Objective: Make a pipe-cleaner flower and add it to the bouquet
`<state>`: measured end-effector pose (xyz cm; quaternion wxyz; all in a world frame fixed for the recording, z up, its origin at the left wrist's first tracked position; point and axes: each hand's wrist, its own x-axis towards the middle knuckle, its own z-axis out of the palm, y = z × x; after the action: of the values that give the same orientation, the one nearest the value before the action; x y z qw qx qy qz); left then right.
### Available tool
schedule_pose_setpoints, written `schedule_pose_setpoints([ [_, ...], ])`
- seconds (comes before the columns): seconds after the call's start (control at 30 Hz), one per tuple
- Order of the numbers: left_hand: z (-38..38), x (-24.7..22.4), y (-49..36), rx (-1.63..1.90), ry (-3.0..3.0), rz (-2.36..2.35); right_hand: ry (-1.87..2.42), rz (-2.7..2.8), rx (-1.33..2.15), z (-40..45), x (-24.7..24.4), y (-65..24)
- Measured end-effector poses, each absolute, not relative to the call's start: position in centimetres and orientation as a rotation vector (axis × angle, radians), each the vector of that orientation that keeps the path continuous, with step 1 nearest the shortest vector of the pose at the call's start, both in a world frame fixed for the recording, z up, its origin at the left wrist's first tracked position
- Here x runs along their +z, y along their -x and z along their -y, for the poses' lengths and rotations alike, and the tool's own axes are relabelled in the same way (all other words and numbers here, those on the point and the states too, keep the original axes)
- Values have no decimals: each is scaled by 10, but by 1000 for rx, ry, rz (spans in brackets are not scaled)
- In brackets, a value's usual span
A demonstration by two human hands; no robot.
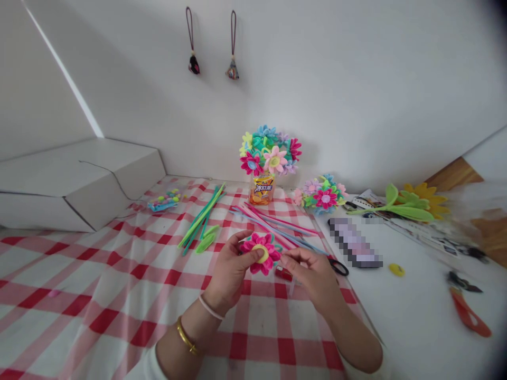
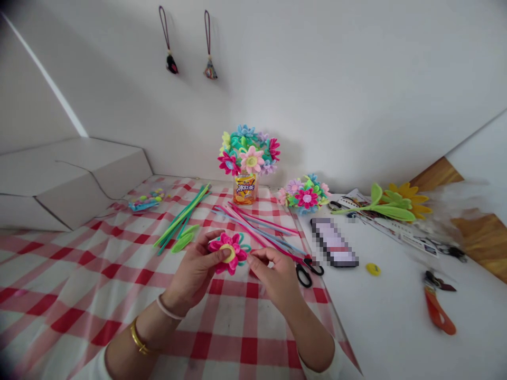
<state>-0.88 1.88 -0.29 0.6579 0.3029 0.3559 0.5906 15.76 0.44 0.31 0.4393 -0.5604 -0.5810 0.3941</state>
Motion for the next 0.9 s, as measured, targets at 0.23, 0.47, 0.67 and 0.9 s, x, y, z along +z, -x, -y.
schedule_pose_setpoints([
  [0.23, -19, -4, 9, 1338, -713, -809, 1421, 1491, 958, -4, 2, -156],
  [0.47, -20, -7, 10, 1331, -734, -819, 1414, 1480, 1005, -4, 2, -156],
  [0.67, -20, -5, 9, 1330, -718, -839, 1347, 1441, 1131, -4, 0, -155],
  [0.9, -18, -1, 9, 1315, -658, -802, 1186, 1191, 1325, -6, -3, -154],
])
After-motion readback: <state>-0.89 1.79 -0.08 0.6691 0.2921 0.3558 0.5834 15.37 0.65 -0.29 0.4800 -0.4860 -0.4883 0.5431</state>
